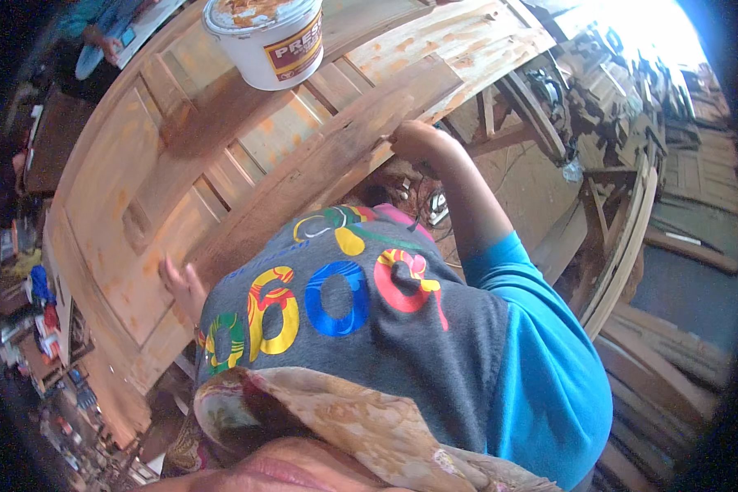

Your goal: The person applies a wood finish to a long wooden molding using a small brush, repeatedly dipping the brush into a container of finish and spreading it along the molding's surface. The person repositions the molding on the workbench to reach different sections.

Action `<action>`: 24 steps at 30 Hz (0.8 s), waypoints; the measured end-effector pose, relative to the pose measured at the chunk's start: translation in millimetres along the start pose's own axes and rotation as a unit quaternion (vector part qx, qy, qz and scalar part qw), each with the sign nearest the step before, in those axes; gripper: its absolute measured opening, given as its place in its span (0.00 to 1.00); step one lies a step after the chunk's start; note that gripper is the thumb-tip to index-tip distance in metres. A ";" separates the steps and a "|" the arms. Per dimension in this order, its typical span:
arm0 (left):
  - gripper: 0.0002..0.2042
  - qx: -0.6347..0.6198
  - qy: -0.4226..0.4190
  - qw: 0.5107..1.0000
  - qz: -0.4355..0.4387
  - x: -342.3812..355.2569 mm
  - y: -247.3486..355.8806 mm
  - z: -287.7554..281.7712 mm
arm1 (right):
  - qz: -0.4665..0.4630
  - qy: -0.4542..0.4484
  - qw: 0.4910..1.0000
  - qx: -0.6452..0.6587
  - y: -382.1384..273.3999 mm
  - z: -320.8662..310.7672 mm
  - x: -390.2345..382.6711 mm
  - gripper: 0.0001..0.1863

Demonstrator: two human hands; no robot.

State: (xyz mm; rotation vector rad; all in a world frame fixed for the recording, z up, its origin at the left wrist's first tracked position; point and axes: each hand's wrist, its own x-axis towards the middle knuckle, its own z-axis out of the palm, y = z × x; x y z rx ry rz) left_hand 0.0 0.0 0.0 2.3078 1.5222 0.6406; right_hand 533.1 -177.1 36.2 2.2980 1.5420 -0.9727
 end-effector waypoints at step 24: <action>0.32 -0.082 -0.085 0.911 0.395 -22.5 335.2 245.4 | -0.211 -0.091 0.892 0.389 126.1 -68.5 -13.9 0.23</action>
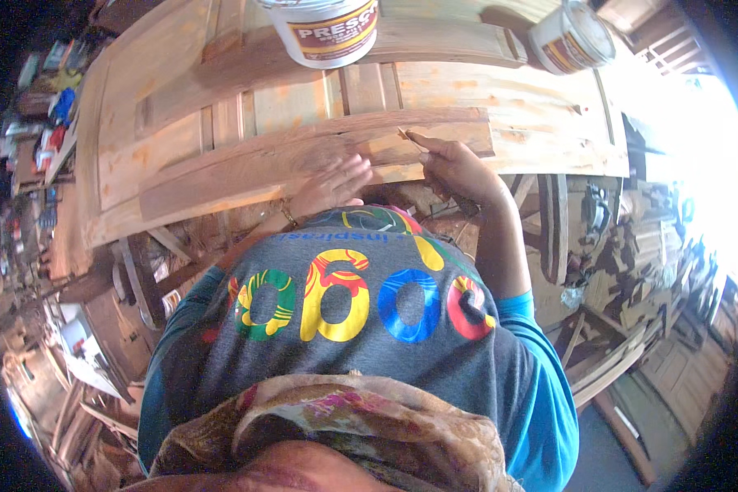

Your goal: The person applies a wood finish to a long wooden molding using a small brush, repeatedly dipping the brush into a container of finish and spreading it along the molding's surface. The person repositions the molding on the workbench to reach different sections.

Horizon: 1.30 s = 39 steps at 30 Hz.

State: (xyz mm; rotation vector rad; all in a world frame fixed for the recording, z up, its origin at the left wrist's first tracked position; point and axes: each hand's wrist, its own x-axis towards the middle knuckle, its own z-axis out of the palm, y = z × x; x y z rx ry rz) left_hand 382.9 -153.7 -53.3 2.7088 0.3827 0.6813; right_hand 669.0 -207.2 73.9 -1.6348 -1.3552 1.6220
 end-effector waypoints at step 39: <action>0.30 0.022 0.107 0.939 -0.326 -373.6 -243.4 -210.2 | 0.069 0.441 0.869 0.214 -51.5 228.5 41.6 0.21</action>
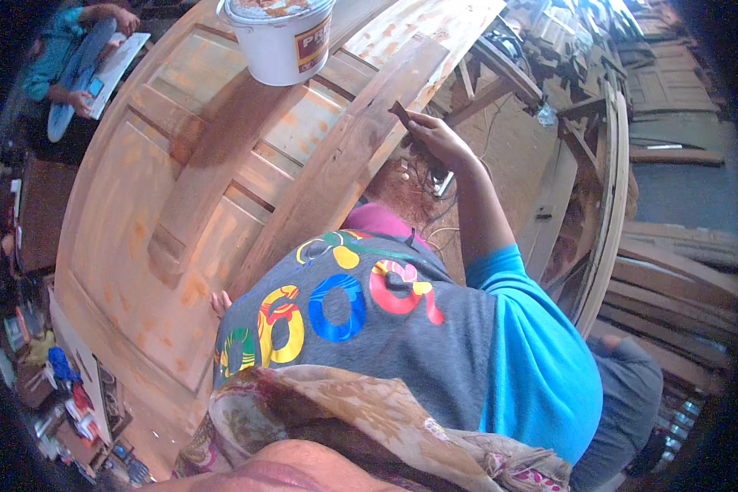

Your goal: The person applies a wood finish to a long wooden molding using a small brush, repeatedly dipping the brush into a container of finish and spreading it along the molding's surface. The person repositions the molding on the workbench to reach different sections.

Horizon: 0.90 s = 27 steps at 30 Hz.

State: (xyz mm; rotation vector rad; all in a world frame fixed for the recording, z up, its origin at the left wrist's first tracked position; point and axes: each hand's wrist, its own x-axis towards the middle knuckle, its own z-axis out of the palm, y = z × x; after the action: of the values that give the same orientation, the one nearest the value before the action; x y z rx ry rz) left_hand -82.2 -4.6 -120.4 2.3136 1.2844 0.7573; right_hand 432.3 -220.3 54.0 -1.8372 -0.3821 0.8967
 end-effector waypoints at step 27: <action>0.24 0.107 -0.117 0.974 0.162 -2.7 -95.9 23.8 | 0.065 -0.132 0.845 -0.513 -43.3 100.3 3.3 0.14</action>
State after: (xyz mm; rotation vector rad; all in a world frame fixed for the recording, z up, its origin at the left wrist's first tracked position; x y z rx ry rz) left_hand -130.9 39.9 -194.0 2.7323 0.9371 0.4364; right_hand 367.5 -133.8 70.0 -2.7314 -1.0816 1.1580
